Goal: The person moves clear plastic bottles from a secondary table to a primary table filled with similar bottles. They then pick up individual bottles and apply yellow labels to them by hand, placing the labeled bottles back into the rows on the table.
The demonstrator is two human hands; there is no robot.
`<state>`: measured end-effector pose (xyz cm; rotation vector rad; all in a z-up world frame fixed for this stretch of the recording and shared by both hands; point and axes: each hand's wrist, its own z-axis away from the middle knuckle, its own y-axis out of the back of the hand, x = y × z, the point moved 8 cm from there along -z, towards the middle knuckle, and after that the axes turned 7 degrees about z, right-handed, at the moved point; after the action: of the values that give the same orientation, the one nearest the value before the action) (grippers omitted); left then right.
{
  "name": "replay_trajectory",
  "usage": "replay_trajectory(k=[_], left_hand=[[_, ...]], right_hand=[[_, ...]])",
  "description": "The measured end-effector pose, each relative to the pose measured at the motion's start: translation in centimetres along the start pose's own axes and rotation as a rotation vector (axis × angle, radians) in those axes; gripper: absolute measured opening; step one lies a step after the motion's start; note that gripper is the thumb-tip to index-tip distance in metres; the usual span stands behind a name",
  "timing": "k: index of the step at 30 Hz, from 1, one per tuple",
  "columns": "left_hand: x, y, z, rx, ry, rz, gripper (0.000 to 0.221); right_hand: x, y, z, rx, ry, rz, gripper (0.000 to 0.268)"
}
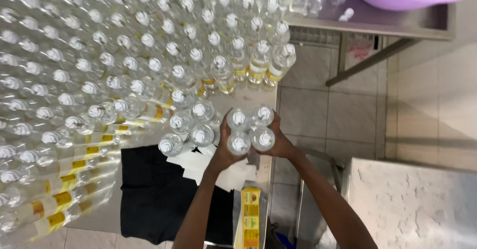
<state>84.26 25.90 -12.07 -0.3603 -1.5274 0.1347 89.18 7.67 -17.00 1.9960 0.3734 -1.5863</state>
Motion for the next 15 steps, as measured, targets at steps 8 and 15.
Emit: replay_trajectory(k=[8, 15], left_hand=[[0.1, 0.2, 1.3, 0.216, -0.063, -0.013, 0.139], [1.5, -0.6, 5.9, 0.592, 0.186, -0.234, 0.103]], right_hand=[[-0.2, -1.1, -2.2, -0.014, -0.026, 0.013, 0.161], [-3.1, -2.6, -2.5, 0.133, -0.073, 0.018, 0.160]])
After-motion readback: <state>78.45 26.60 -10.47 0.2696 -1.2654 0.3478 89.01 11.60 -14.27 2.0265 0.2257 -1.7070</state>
